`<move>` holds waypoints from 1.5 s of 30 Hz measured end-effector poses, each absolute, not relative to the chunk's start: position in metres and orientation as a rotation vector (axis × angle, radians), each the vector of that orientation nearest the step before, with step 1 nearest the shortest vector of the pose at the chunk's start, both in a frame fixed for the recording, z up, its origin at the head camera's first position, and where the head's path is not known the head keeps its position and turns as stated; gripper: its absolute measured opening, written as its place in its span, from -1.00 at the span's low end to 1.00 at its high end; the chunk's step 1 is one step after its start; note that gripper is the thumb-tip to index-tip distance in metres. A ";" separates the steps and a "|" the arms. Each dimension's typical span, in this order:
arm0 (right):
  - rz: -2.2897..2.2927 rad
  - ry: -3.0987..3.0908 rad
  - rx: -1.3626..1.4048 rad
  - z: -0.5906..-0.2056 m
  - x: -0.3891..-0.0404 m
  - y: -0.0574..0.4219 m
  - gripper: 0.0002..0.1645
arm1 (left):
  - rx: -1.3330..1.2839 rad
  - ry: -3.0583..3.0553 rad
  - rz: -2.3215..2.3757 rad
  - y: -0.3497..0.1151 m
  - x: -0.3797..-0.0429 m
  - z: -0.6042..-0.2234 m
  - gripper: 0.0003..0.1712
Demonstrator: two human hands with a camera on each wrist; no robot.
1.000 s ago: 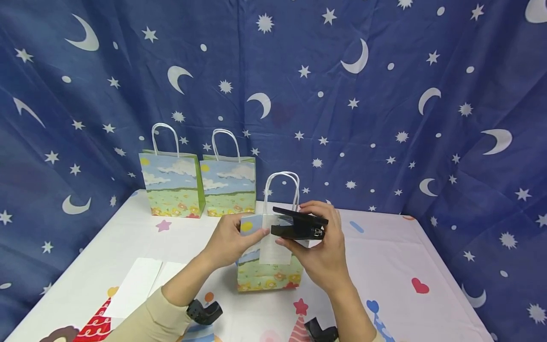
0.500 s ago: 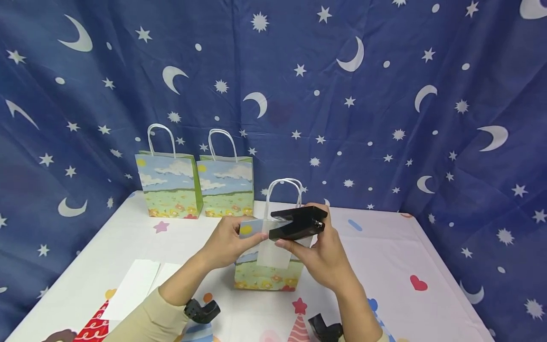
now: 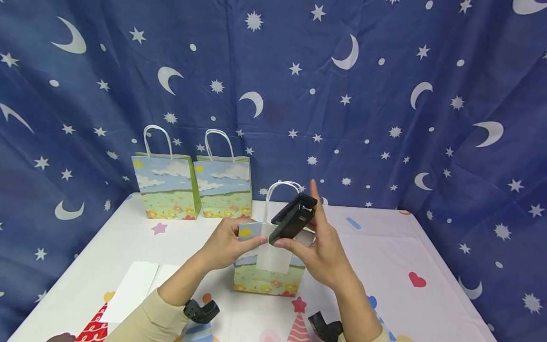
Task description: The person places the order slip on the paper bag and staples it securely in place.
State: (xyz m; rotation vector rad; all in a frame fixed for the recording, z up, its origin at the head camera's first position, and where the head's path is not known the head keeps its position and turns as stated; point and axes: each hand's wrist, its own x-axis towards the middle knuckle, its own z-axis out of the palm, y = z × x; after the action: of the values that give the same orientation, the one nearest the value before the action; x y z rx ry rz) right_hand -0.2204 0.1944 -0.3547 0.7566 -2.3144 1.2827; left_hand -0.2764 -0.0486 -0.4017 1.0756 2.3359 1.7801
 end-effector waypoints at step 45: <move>1.609 -2.343 0.589 -0.362 -0.224 0.191 -0.41 | 1.261 2.421 1.665 -0.044 -0.274 -0.404 -0.82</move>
State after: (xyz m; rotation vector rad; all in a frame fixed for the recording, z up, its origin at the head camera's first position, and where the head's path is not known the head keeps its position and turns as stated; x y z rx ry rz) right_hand -0.2241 0.1905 -0.3621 0.5895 -2.3434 1.6092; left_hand -0.2736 -0.0437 -0.4036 1.2610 2.4214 1.6651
